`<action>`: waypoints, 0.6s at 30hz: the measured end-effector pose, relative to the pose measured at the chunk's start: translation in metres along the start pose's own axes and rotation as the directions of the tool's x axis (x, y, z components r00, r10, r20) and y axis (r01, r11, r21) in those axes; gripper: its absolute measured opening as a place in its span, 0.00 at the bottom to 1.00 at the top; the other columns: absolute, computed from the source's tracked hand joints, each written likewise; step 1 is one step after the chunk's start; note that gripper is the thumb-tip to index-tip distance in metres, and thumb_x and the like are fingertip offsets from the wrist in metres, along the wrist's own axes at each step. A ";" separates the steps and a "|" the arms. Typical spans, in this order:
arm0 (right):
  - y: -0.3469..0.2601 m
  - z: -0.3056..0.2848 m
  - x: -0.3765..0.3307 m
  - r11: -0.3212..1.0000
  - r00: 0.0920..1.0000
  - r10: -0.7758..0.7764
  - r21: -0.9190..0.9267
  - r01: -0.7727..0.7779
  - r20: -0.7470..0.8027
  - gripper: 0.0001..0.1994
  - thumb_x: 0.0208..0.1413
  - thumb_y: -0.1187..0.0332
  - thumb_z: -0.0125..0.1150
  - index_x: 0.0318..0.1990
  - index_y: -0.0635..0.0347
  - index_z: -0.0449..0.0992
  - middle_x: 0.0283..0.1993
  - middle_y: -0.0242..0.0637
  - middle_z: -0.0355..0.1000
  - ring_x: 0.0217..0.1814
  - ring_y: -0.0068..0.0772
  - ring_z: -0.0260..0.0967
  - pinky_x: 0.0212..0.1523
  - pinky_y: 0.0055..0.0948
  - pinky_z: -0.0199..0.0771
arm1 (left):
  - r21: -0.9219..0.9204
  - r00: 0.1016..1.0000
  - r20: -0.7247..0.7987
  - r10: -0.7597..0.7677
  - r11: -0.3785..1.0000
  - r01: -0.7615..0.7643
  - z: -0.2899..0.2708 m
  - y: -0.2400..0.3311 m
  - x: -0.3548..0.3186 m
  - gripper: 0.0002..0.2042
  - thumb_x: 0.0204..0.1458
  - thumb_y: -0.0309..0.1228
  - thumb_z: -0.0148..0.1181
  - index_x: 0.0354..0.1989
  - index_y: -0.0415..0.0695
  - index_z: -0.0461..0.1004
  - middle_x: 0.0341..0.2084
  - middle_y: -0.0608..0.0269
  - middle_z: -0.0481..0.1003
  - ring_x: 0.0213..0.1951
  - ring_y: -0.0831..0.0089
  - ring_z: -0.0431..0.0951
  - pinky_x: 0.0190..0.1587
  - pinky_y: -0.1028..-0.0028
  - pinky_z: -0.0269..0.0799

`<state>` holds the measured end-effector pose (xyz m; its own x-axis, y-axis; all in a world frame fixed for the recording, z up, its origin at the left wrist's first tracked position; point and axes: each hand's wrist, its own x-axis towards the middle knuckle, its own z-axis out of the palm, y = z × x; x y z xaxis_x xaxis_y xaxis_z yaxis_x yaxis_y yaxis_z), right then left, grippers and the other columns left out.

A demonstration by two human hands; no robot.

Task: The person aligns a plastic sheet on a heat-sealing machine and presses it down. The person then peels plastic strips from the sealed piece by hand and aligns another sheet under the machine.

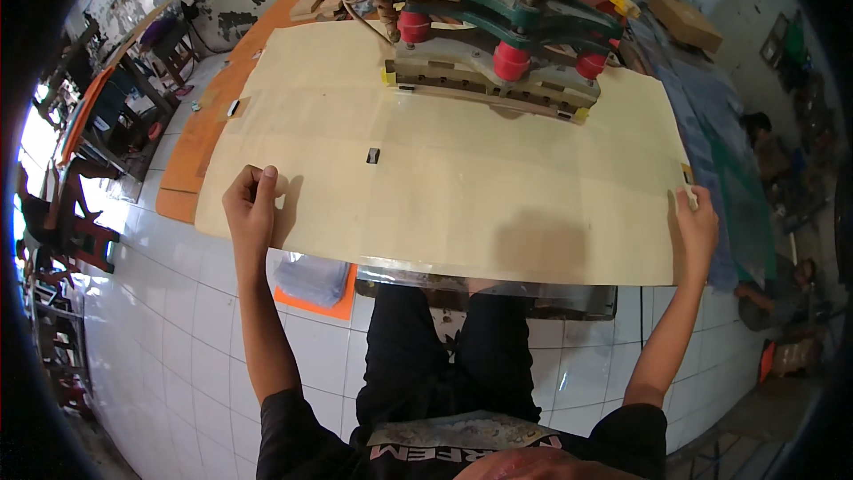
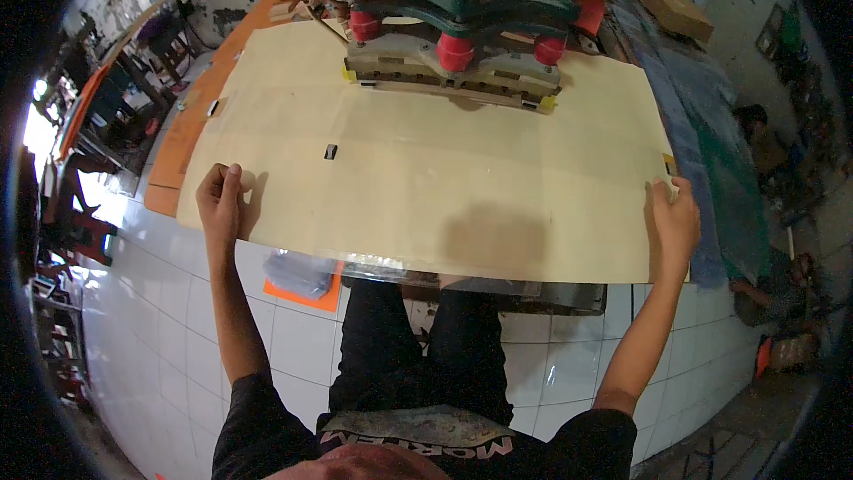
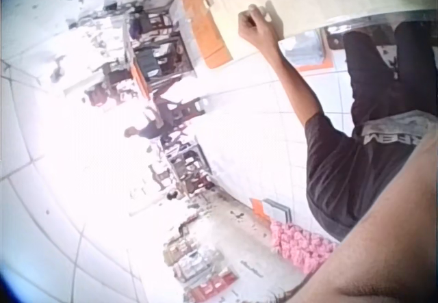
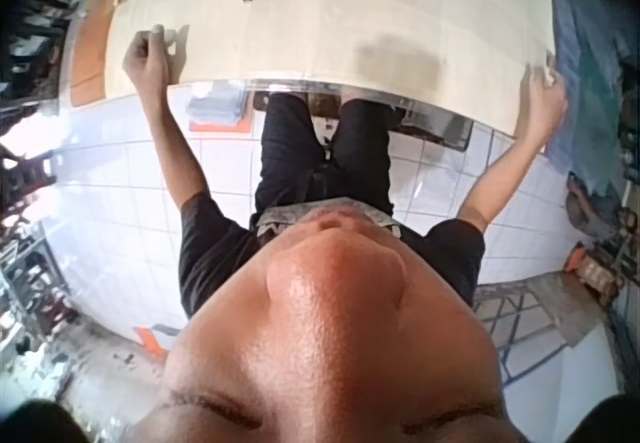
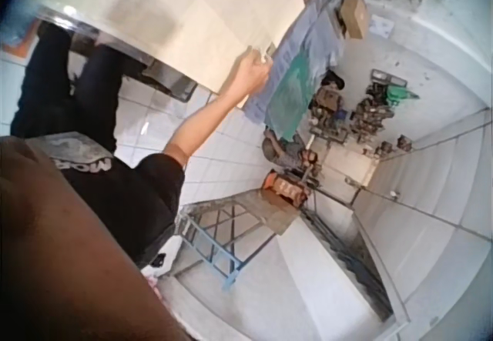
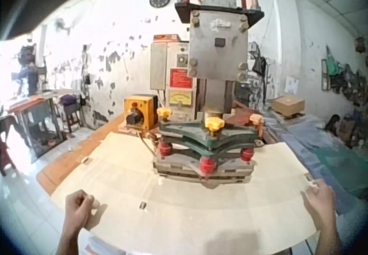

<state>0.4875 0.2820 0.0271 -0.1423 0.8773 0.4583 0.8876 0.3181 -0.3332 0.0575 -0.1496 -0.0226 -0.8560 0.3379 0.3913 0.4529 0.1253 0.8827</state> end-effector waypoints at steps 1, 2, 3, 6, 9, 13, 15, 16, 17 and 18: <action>0.002 0.001 0.008 0.996 0.992 0.048 -0.084 -0.038 0.114 0.28 0.54 0.42 0.54 0.52 0.55 0.73 0.50 0.49 0.74 0.53 0.51 0.70 0.51 0.46 0.68 | -0.004 1.000 0.001 -0.002 1.000 0.002 0.000 -0.001 0.000 0.16 0.59 0.35 0.57 0.21 0.39 0.68 0.16 0.73 0.65 0.21 0.87 0.60 0.24 0.81 0.54; 0.002 0.003 0.013 0.983 0.969 0.105 -0.172 -0.067 0.222 0.32 0.52 0.39 0.53 0.56 0.53 0.71 0.53 0.50 0.72 0.58 0.53 0.68 0.55 0.49 0.66 | 0.000 1.000 0.003 0.002 1.000 -0.002 0.000 -0.002 0.000 0.16 0.59 0.35 0.57 0.21 0.39 0.68 0.17 0.73 0.66 0.21 0.87 0.60 0.24 0.81 0.54; 0.000 0.005 0.017 0.983 0.970 0.105 -0.173 -0.067 0.221 0.32 0.52 0.39 0.53 0.56 0.53 0.71 0.53 0.50 0.72 0.58 0.53 0.68 0.55 0.49 0.66 | 0.006 1.000 0.004 0.006 1.000 -0.006 0.000 -0.003 0.001 0.16 0.59 0.35 0.57 0.22 0.39 0.68 0.17 0.73 0.66 0.21 0.87 0.61 0.24 0.81 0.54; -0.005 0.011 0.025 0.955 0.953 0.137 -0.292 -0.055 0.269 0.34 0.50 0.37 0.54 0.56 0.55 0.70 0.53 0.50 0.73 0.57 0.53 0.68 0.55 0.48 0.67 | 0.007 1.000 0.006 0.019 1.000 -0.019 0.002 -0.004 0.002 0.15 0.59 0.34 0.57 0.22 0.38 0.69 0.17 0.73 0.67 0.22 0.87 0.61 0.24 0.81 0.54; -0.010 0.018 0.027 0.974 0.962 0.092 -0.223 -0.034 0.257 0.35 0.49 0.37 0.55 0.56 0.56 0.70 0.53 0.49 0.73 0.57 0.52 0.69 0.54 0.49 0.67 | 0.025 1.000 0.007 0.008 1.000 -0.008 0.003 0.001 0.000 0.16 0.59 0.34 0.57 0.22 0.37 0.69 0.17 0.72 0.67 0.22 0.86 0.61 0.24 0.81 0.54; -0.007 0.031 0.039 0.982 0.969 0.074 -0.187 -0.030 0.235 0.35 0.47 0.39 0.60 0.56 0.57 0.71 0.53 0.48 0.73 0.56 0.52 0.70 0.53 0.45 0.69 | 0.040 1.000 0.001 0.019 0.999 -0.019 0.002 -0.005 0.002 0.16 0.59 0.35 0.57 0.21 0.37 0.69 0.17 0.71 0.67 0.22 0.86 0.61 0.24 0.80 0.54; 0.005 0.042 0.046 0.982 0.970 0.070 -0.187 -0.025 0.234 0.35 0.47 0.41 0.62 0.55 0.57 0.71 0.53 0.47 0.74 0.56 0.51 0.70 0.53 0.44 0.69 | 0.041 1.000 -0.004 0.027 0.999 -0.026 0.003 -0.002 0.001 0.17 0.59 0.35 0.57 0.21 0.37 0.68 0.16 0.71 0.67 0.22 0.86 0.60 0.24 0.80 0.54; 0.010 0.050 0.048 0.989 0.979 0.036 -0.145 -0.007 0.203 0.31 0.47 0.44 0.64 0.53 0.58 0.73 0.51 0.46 0.74 0.54 0.50 0.71 0.51 0.41 0.70 | 0.040 1.000 -0.003 0.022 0.999 -0.022 0.003 -0.006 0.001 0.17 0.59 0.35 0.57 0.21 0.37 0.68 0.16 0.71 0.67 0.22 0.86 0.60 0.24 0.80 0.54; 0.015 0.056 0.050 0.994 0.986 0.004 -0.104 0.013 0.169 0.28 0.48 0.47 0.65 0.50 0.59 0.75 0.50 0.46 0.75 0.52 0.49 0.72 0.50 0.39 0.71 | 0.037 1.000 0.000 0.024 0.999 -0.024 0.003 -0.009 0.001 0.17 0.59 0.35 0.57 0.21 0.37 0.68 0.16 0.72 0.67 0.22 0.86 0.60 0.24 0.80 0.54; 0.016 0.055 0.051 0.994 0.986 0.006 -0.104 0.011 0.166 0.28 0.48 0.47 0.65 0.50 0.59 0.75 0.50 0.46 0.75 0.52 0.49 0.72 0.50 0.39 0.71 | 0.035 0.999 0.002 0.032 0.999 -0.032 0.003 -0.010 0.002 0.16 0.59 0.35 0.57 0.21 0.37 0.68 0.16 0.72 0.66 0.22 0.86 0.60 0.24 0.80 0.53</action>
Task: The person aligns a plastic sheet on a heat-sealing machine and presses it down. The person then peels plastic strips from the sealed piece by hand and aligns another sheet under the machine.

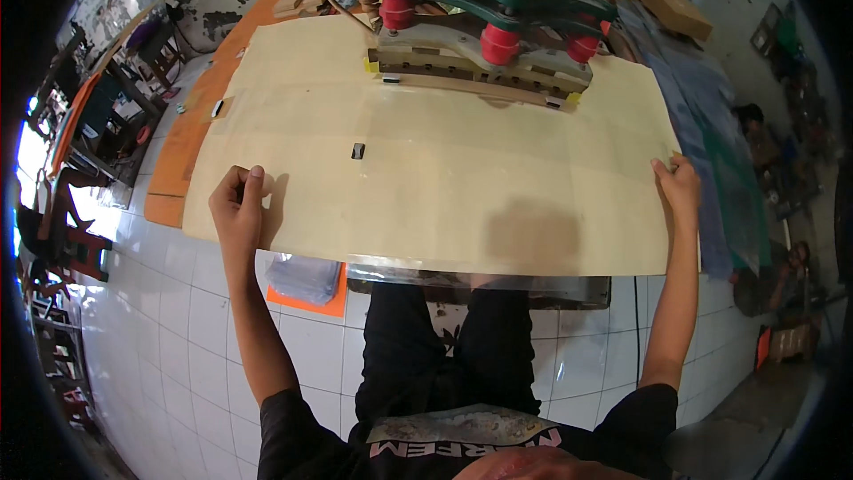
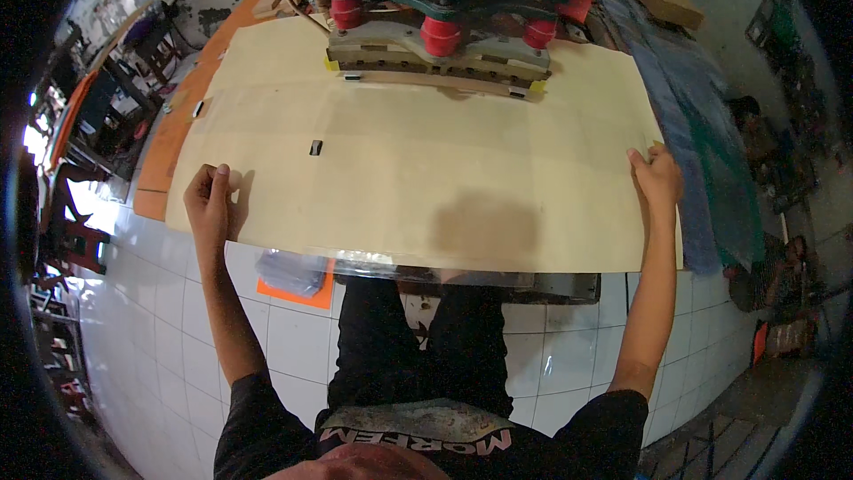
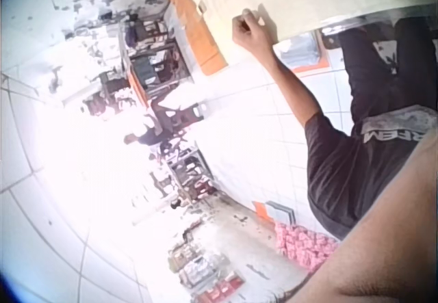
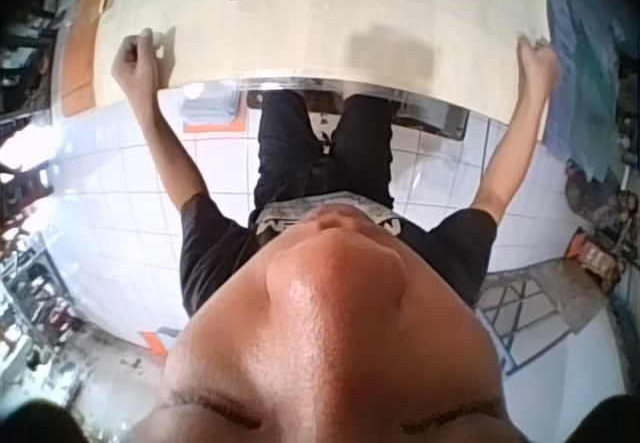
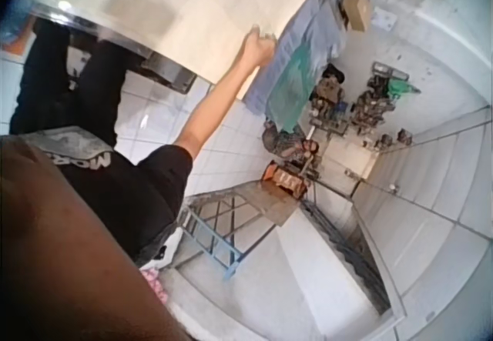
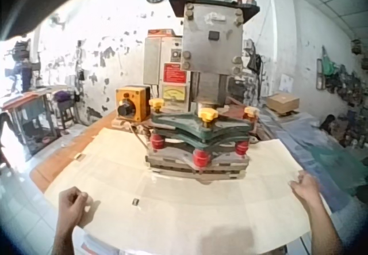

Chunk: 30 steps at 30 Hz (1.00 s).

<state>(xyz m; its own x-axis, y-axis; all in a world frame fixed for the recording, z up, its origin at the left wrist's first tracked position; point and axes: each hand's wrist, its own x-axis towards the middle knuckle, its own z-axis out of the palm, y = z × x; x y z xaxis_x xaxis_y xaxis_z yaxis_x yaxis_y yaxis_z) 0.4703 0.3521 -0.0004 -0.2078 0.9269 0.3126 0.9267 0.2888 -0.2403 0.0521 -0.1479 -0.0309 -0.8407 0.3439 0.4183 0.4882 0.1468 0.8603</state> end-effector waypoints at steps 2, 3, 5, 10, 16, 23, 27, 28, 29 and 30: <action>0.004 -0.003 0.001 0.977 0.987 -0.081 0.208 0.052 0.136 0.18 0.52 0.56 0.63 0.42 0.64 0.78 0.44 0.44 0.76 0.45 0.45 0.74 0.45 0.36 0.71 | 0.000 1.000 0.004 0.002 1.000 -0.002 0.002 0.001 0.001 0.16 0.59 0.35 0.57 0.21 0.37 0.68 0.16 0.72 0.66 0.22 0.86 0.60 0.24 0.80 0.53; -0.002 -0.006 -0.006 0.976 0.987 -0.083 0.212 0.053 0.137 0.18 0.52 0.56 0.63 0.42 0.64 0.78 0.44 0.44 0.76 0.45 0.45 0.74 0.45 0.36 0.71 | 0.010 1.000 0.002 0.001 1.000 -0.001 0.001 0.001 0.001 0.16 0.59 0.34 0.57 0.21 0.37 0.68 0.16 0.72 0.66 0.22 0.86 0.60 0.24 0.81 0.53; -0.032 -0.018 -0.042 0.846 0.939 -0.306 0.408 0.343 -0.155 0.11 0.57 0.66 0.59 0.37 0.66 0.78 0.38 0.43 0.75 0.38 0.43 0.73 0.40 0.33 0.70 | 0.013 1.000 0.002 -0.002 1.000 0.002 0.002 0.002 0.000 0.16 0.59 0.34 0.57 0.21 0.37 0.68 0.16 0.73 0.66 0.22 0.86 0.60 0.24 0.81 0.53; -0.110 -0.087 -0.142 0.511 0.524 -0.773 0.139 0.848 -0.358 0.06 0.47 0.75 0.61 0.34 0.60 0.78 0.29 0.36 0.70 0.31 0.37 0.71 0.34 0.33 0.69 | 0.014 1.000 -0.002 -0.022 1.000 0.022 -0.001 0.007 -0.001 0.16 0.59 0.34 0.57 0.22 0.37 0.69 0.16 0.72 0.66 0.22 0.86 0.60 0.23 0.80 0.53; -0.118 -0.099 -0.192 0.096 0.129 -0.904 0.101 0.990 -0.407 0.09 0.42 0.74 0.65 0.34 0.54 0.78 0.29 0.31 0.69 0.31 0.33 0.71 0.33 0.35 0.69 | 0.034 1.000 0.000 -0.016 0.999 0.016 0.004 0.002 -0.001 0.15 0.58 0.33 0.57 0.22 0.36 0.70 0.17 0.71 0.67 0.22 0.86 0.61 0.24 0.80 0.54; -0.068 -0.118 -0.214 0.241 0.356 -0.517 0.266 0.933 -0.779 0.08 0.58 0.63 0.55 0.32 0.57 0.69 0.30 0.35 0.65 0.31 0.36 0.68 0.33 0.40 0.69 | 0.047 1.000 -0.015 -0.012 0.999 0.012 0.000 0.005 -0.004 0.15 0.58 0.34 0.58 0.23 0.36 0.70 0.17 0.72 0.66 0.22 0.87 0.60 0.23 0.80 0.54; -0.039 -0.131 -0.189 0.243 0.463 -0.216 0.412 0.878 -0.859 0.16 0.64 0.59 0.50 0.30 0.64 0.67 0.30 0.35 0.65 0.28 0.33 0.64 0.31 0.37 0.67 | 0.049 1.000 0.003 -0.022 0.999 0.022 0.005 0.009 -0.001 0.16 0.58 0.34 0.58 0.23 0.35 0.70 0.17 0.72 0.67 0.22 0.87 0.61 0.23 0.81 0.55; -0.034 -0.130 -0.182 0.235 0.465 -0.216 0.417 0.878 -0.858 0.16 0.64 0.59 0.50 0.30 0.64 0.67 0.30 0.35 0.65 0.28 0.33 0.64 0.31 0.37 0.67 | 0.055 1.000 -0.004 -0.025 0.998 0.025 0.003 0.009 -0.002 0.16 0.58 0.34 0.58 0.23 0.35 0.70 0.17 0.72 0.67 0.22 0.87 0.61 0.23 0.81 0.55; -0.029 -0.129 -0.175 0.305 0.530 -0.115 0.478 0.824 -0.840 0.17 0.65 0.59 0.49 0.34 0.68 0.70 0.28 0.36 0.66 0.29 0.32 0.64 0.31 0.33 0.66 | 0.056 1.000 -0.012 -0.017 0.998 0.018 0.002 0.008 -0.002 0.16 0.58 0.34 0.58 0.23 0.35 0.70 0.17 0.72 0.67 0.21 0.86 0.60 0.22 0.81 0.55; -0.030 -0.130 -0.173 0.373 0.580 -0.006 0.536 0.757 -0.814 0.19 0.66 0.59 0.49 0.37 0.72 0.73 0.27 0.37 0.66 0.29 0.31 0.64 0.32 0.29 0.66 | 0.053 1.000 -0.012 -0.008 0.999 0.008 0.002 0.008 -0.002 0.16 0.58 0.34 0.59 0.23 0.35 0.70 0.17 0.72 0.67 0.21 0.86 0.60 0.22 0.80 0.55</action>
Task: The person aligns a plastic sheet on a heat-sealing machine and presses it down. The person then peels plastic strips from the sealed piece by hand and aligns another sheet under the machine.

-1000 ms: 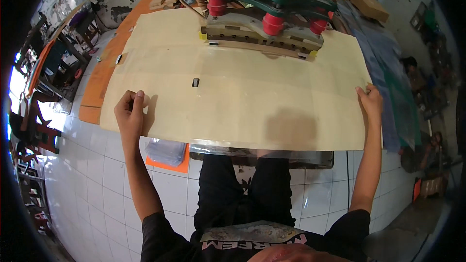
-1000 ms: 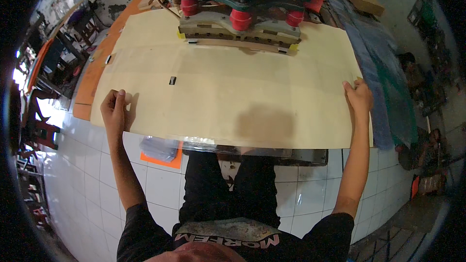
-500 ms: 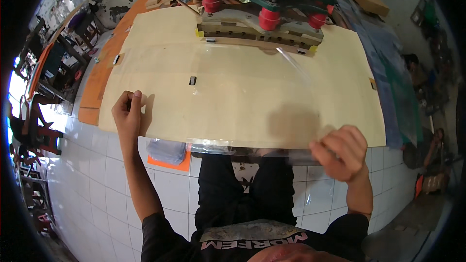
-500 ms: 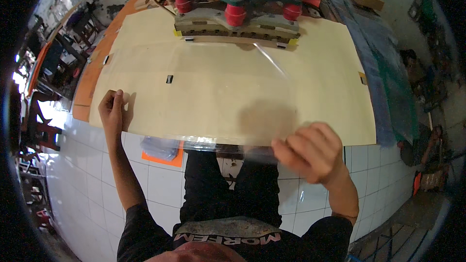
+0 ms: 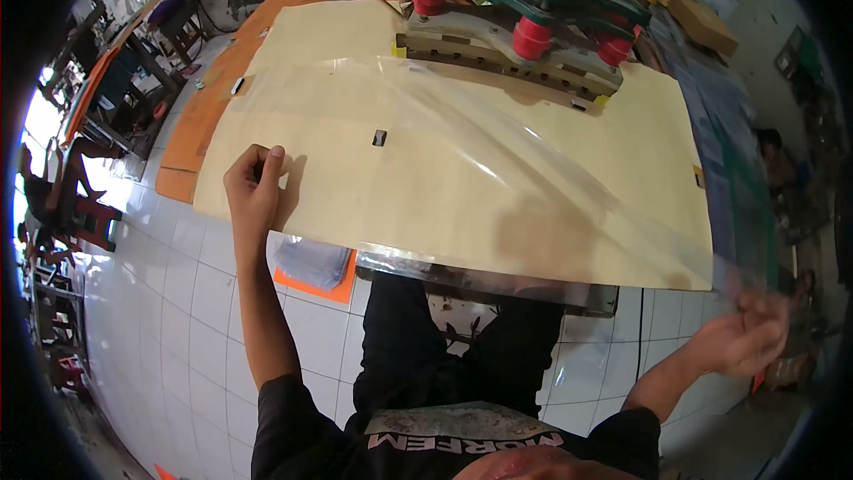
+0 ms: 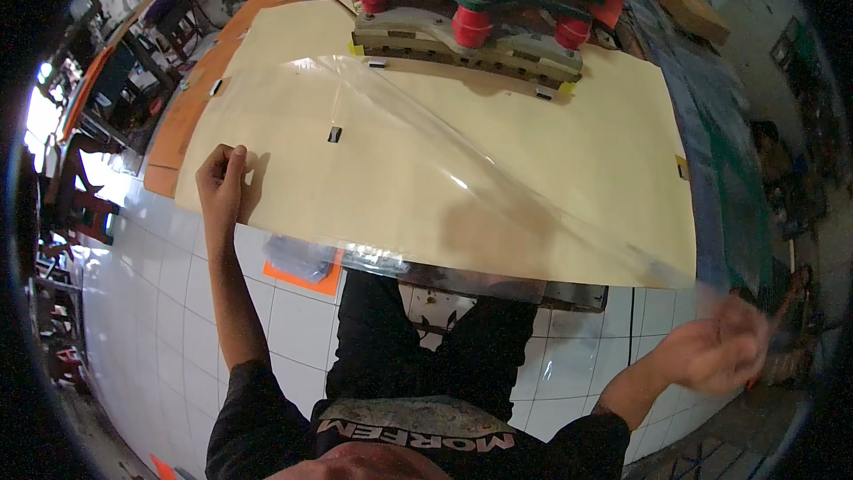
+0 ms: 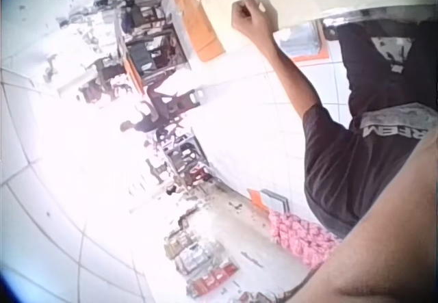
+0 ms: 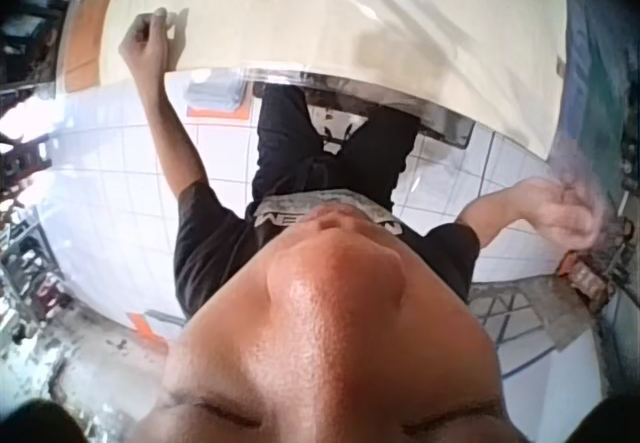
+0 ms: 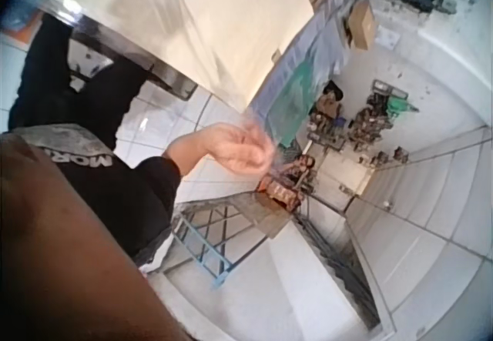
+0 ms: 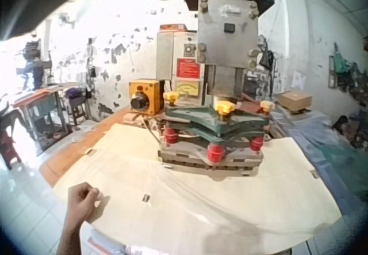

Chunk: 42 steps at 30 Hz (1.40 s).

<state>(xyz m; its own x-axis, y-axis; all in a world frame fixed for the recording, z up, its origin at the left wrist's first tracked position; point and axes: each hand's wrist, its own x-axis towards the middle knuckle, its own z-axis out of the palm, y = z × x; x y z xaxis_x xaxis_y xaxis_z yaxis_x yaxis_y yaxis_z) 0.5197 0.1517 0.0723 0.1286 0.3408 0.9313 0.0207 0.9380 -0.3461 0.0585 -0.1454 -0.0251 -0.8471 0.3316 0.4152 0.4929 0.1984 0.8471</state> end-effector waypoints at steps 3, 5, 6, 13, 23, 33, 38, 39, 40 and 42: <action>0.016 0.019 0.010 0.939 0.964 0.221 -0.234 -0.252 -0.149 0.16 0.64 0.62 0.54 0.46 0.69 0.75 0.29 0.34 0.69 0.30 0.22 0.64 0.31 0.21 0.66 | 0.015 1.000 0.007 -0.002 1.000 0.002 0.001 0.000 -0.001 0.15 0.58 0.34 0.58 0.23 0.35 0.70 0.17 0.71 0.67 0.21 0.86 0.61 0.22 0.80 0.56; 0.037 0.033 0.014 0.857 0.914 0.397 -0.322 -0.402 -0.083 0.16 0.62 0.62 0.58 0.49 0.65 0.76 0.31 0.31 0.71 0.31 0.17 0.64 0.30 0.18 0.65 | 0.037 1.000 0.002 0.005 0.999 -0.005 -0.004 -0.006 -0.003 0.15 0.58 0.34 0.59 0.23 0.35 0.71 0.16 0.71 0.67 0.21 0.86 0.61 0.22 0.80 0.56; 0.052 0.037 0.014 0.850 0.901 0.432 -0.317 -0.421 -0.039 0.15 0.61 0.62 0.59 0.49 0.63 0.76 0.31 0.30 0.72 0.31 0.14 0.64 0.29 0.17 0.64 | 0.042 1.000 0.002 0.012 0.999 -0.012 -0.004 -0.009 -0.003 0.15 0.58 0.34 0.59 0.23 0.35 0.71 0.16 0.71 0.67 0.21 0.86 0.61 0.22 0.80 0.56; 0.161 0.017 0.008 0.748 0.747 0.560 -0.607 -0.269 0.358 0.21 0.57 0.64 0.63 0.54 0.67 0.71 0.41 0.40 0.74 0.42 0.30 0.71 0.41 0.25 0.70 | 0.022 0.999 0.005 0.033 0.999 -0.033 0.001 -0.003 0.002 0.15 0.58 0.34 0.58 0.23 0.35 0.71 0.17 0.69 0.69 0.21 0.86 0.61 0.22 0.80 0.56; 0.144 0.158 -0.006 0.916 0.221 0.402 -0.386 -0.111 0.889 0.28 0.52 0.56 0.64 0.53 0.70 0.71 0.53 0.52 0.70 0.56 0.47 0.68 0.56 0.36 0.66 | 0.015 1.000 0.023 -0.003 1.000 0.002 0.002 -0.001 0.001 0.15 0.57 0.33 0.58 0.23 0.34 0.71 0.17 0.69 0.70 0.22 0.86 0.63 0.23 0.80 0.57; 0.157 0.182 -0.010 0.881 0.048 0.472 -0.470 -0.045 0.880 0.36 0.33 0.54 0.79 0.49 0.66 0.72 0.39 0.35 0.67 0.40 0.28 0.63 0.43 0.27 0.67 | 0.037 1.000 0.010 0.011 0.999 -0.011 0.004 -0.005 0.000 0.15 0.58 0.34 0.57 0.24 0.36 0.71 0.18 0.70 0.69 0.23 0.85 0.64 0.25 0.80 0.58; 0.153 0.179 -0.012 0.855 0.023 0.507 -0.500 -0.136 0.862 0.33 0.32 0.57 0.80 0.46 0.65 0.72 0.34 0.30 0.63 0.35 0.25 0.60 0.37 0.25 0.66 | 0.069 1.000 -0.005 -0.005 0.998 0.005 0.004 -0.002 0.001 0.14 0.57 0.33 0.58 0.23 0.34 0.72 0.16 0.68 0.70 0.21 0.85 0.63 0.23 0.79 0.57; 0.151 0.180 -0.012 0.858 0.046 0.511 -0.506 -0.089 0.858 0.35 0.31 0.53 0.79 0.46 0.64 0.73 0.35 0.33 0.66 0.36 0.29 0.64 0.39 0.28 0.68 | 0.068 1.000 -0.013 -0.005 0.998 0.006 0.004 -0.001 0.002 0.15 0.57 0.33 0.58 0.23 0.34 0.72 0.16 0.68 0.70 0.21 0.85 0.63 0.23 0.79 0.57; 0.149 0.180 -0.012 0.858 0.069 0.514 -0.512 -0.041 0.855 0.37 0.30 0.50 0.78 0.47 0.64 0.73 0.36 0.37 0.70 0.37 0.32 0.68 0.41 0.31 0.70 | 0.070 1.000 -0.011 -0.006 0.998 0.007 0.003 0.000 0.002 0.15 0.57 0.33 0.58 0.23 0.34 0.72 0.16 0.68 0.70 0.21 0.85 0.63 0.23 0.79 0.57; 0.142 0.179 -0.014 0.867 0.108 0.496 -0.497 -0.016 0.861 0.36 0.29 0.50 0.79 0.46 0.64 0.73 0.36 0.38 0.70 0.37 0.33 0.68 0.40 0.31 0.70 | 0.095 0.999 -0.002 -0.032 0.995 0.032 0.002 0.001 0.003 0.15 0.57 0.34 0.58 0.23 0.34 0.71 0.17 0.68 0.70 0.21 0.85 0.63 0.24 0.80 0.57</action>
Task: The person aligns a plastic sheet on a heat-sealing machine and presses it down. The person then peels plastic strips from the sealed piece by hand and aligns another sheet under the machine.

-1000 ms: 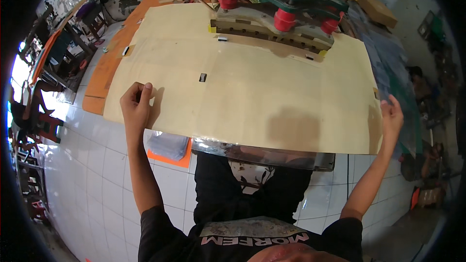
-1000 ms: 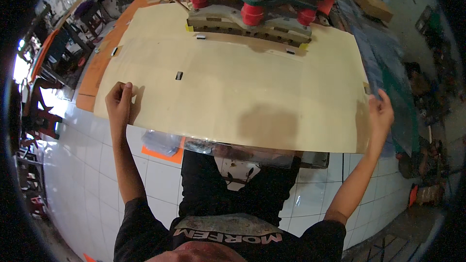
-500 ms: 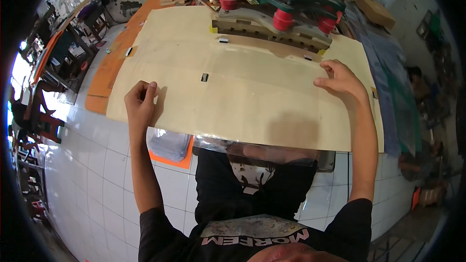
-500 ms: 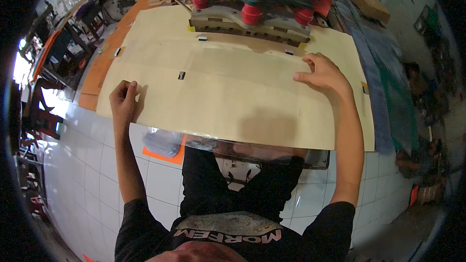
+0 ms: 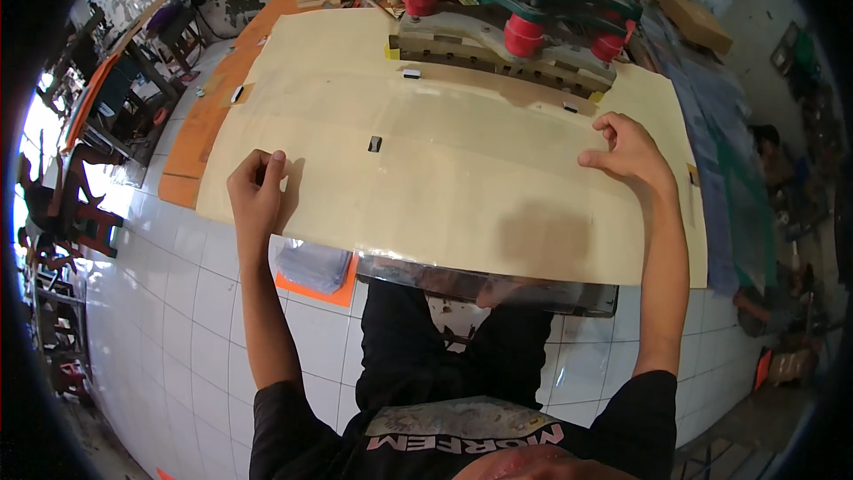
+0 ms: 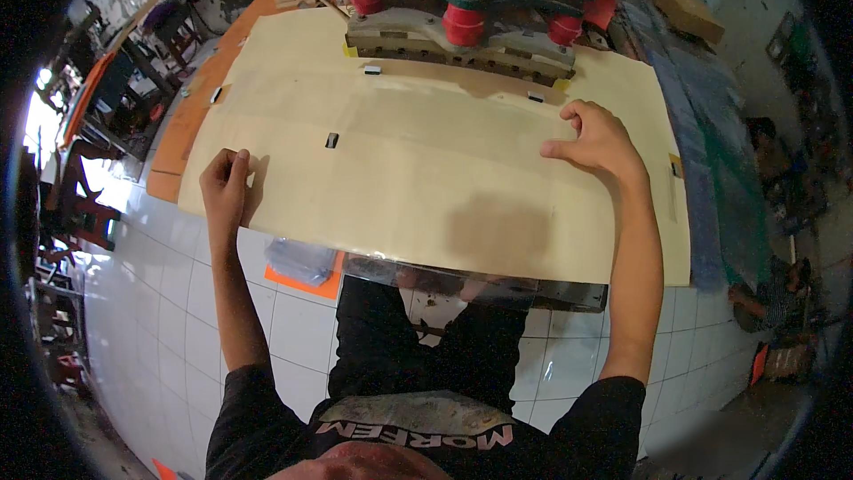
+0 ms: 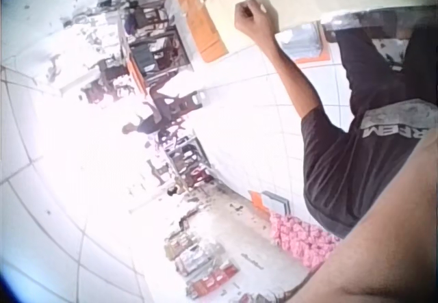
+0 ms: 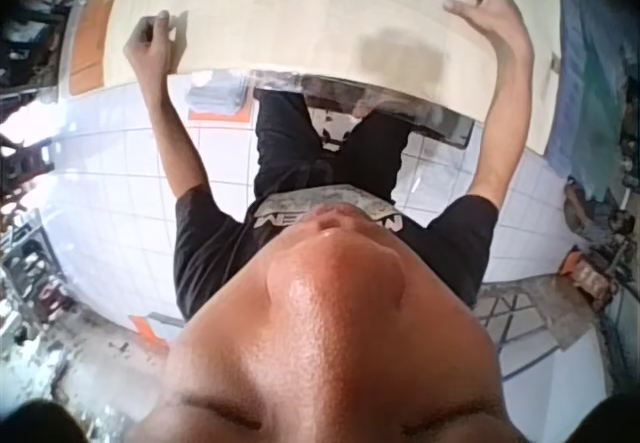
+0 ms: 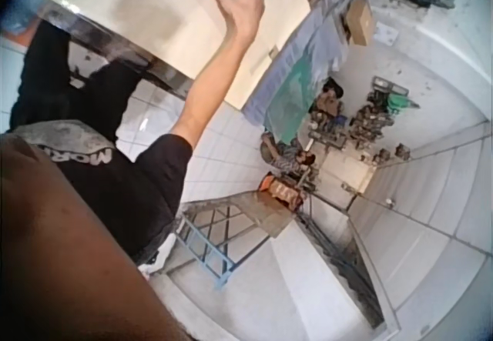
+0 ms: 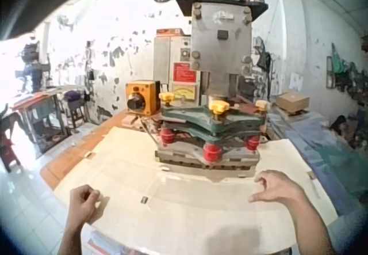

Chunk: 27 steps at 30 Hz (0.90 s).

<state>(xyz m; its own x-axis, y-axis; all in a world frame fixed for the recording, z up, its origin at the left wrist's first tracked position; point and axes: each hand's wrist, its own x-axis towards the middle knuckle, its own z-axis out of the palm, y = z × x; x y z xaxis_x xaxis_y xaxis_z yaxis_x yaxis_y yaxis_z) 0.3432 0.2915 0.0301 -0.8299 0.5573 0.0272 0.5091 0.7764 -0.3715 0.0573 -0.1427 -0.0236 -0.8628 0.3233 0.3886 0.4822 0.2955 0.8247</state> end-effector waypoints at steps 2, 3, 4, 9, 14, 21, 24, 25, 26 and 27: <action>-0.005 0.001 0.000 1.000 0.999 -0.023 -0.020 0.023 -0.039 0.36 0.28 0.50 0.79 0.44 0.63 0.73 0.36 0.38 0.71 0.37 0.34 0.69 0.39 0.31 0.70 | 0.020 1.000 -0.003 -0.013 1.000 0.013 -0.002 -0.003 0.000 0.15 0.57 0.34 0.57 0.23 0.34 0.71 0.17 0.68 0.70 0.22 0.85 0.63 0.24 0.80 0.57; -0.006 0.001 -0.001 0.998 0.999 -0.015 -0.054 0.014 -0.028 0.35 0.28 0.49 0.79 0.43 0.63 0.73 0.35 0.39 0.71 0.37 0.34 0.70 0.39 0.32 0.70 | 0.033 1.000 -0.002 -0.027 0.999 0.027 0.000 -0.005 0.000 0.15 0.57 0.34 0.57 0.23 0.34 0.70 0.17 0.68 0.69 0.22 0.85 0.63 0.24 0.80 0.57; -0.008 0.001 0.000 0.996 1.000 -0.007 -0.087 0.005 -0.017 0.35 0.27 0.49 0.79 0.42 0.62 0.73 0.34 0.39 0.72 0.37 0.35 0.70 0.38 0.32 0.71 | 0.038 1.000 0.002 -0.028 0.999 0.028 0.002 -0.005 0.001 0.15 0.57 0.34 0.57 0.23 0.34 0.70 0.17 0.68 0.69 0.22 0.85 0.63 0.24 0.80 0.57; -0.018 -0.007 -0.002 0.996 0.995 0.088 -0.033 -0.086 0.048 0.33 0.27 0.51 0.79 0.40 0.62 0.73 0.29 0.36 0.71 0.31 0.34 0.69 0.35 0.32 0.70 | -0.019 1.000 -0.003 -0.014 1.000 0.014 0.003 -0.001 0.001 0.15 0.58 0.34 0.57 0.23 0.35 0.70 0.17 0.69 0.69 0.22 0.84 0.63 0.25 0.80 0.57; -0.009 0.005 -0.001 0.992 0.997 0.015 0.126 -0.024 0.069 0.22 0.36 0.59 0.76 0.35 0.64 0.74 0.24 0.37 0.70 0.26 0.32 0.67 0.30 0.32 0.67 | -0.005 1.000 -0.005 -0.023 1.000 0.023 0.003 -0.004 0.004 0.15 0.58 0.34 0.57 0.23 0.35 0.71 0.17 0.69 0.69 0.21 0.85 0.63 0.24 0.80 0.57; -0.047 -0.002 -0.031 0.942 0.973 -0.176 0.262 0.210 -0.146 0.08 0.45 0.73 0.64 0.29 0.69 0.74 0.24 0.43 0.72 0.24 0.35 0.67 0.29 0.31 0.67 | 0.005 0.999 -0.022 -0.031 1.000 0.031 0.008 -0.003 -0.002 0.14 0.59 0.34 0.55 0.23 0.38 0.71 0.18 0.71 0.68 0.23 0.85 0.64 0.26 0.81 0.56; -0.055 -0.007 -0.041 0.921 0.917 -0.259 0.207 0.329 -0.305 0.06 0.46 0.74 0.63 0.30 0.69 0.75 0.25 0.43 0.73 0.26 0.37 0.69 0.31 0.30 0.68 | 0.018 0.999 -0.008 -0.042 0.999 0.042 0.002 -0.004 -0.002 0.14 0.59 0.34 0.56 0.25 0.37 0.72 0.19 0.70 0.69 0.24 0.84 0.65 0.27 0.80 0.58; -0.056 -0.009 -0.044 0.895 0.841 -0.351 0.118 0.431 -0.413 0.05 0.46 0.75 0.62 0.30 0.68 0.75 0.26 0.42 0.74 0.27 0.38 0.70 0.31 0.29 0.68 | -0.002 1.000 -0.027 -0.011 1.000 0.011 0.002 -0.007 -0.001 0.15 0.58 0.34 0.58 0.24 0.34 0.72 0.17 0.70 0.70 0.22 0.86 0.64 0.26 0.81 0.60; -0.058 -0.013 -0.047 0.890 0.837 -0.358 0.119 0.440 -0.414 0.05 0.46 0.75 0.62 0.30 0.68 0.75 0.26 0.42 0.74 0.27 0.38 0.70 0.31 0.29 0.68 | 0.001 0.999 -0.037 -0.010 1.000 0.010 0.000 -0.006 0.000 0.15 0.58 0.34 0.58 0.24 0.34 0.72 0.17 0.70 0.70 0.22 0.86 0.64 0.26 0.81 0.60; -0.059 -0.015 -0.052 0.887 0.800 -0.360 0.088 0.453 -0.479 0.05 0.47 0.76 0.62 0.31 0.68 0.75 0.26 0.41 0.74 0.27 0.35 0.70 0.32 0.28 0.69 | -0.018 1.000 -0.024 -0.009 1.000 0.009 0.002 -0.002 -0.001 0.14 0.57 0.33 0.58 0.25 0.34 0.72 0.18 0.70 0.70 0.23 0.85 0.65 0.26 0.81 0.60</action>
<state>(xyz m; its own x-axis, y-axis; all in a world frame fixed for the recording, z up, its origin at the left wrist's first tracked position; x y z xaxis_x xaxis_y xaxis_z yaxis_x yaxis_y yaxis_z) 0.3596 0.2216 0.0649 -0.7381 0.3074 0.6006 0.0561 0.9151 -0.3994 0.0579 -0.1421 -0.0265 -0.8705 0.2994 0.3907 0.4720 0.2825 0.8351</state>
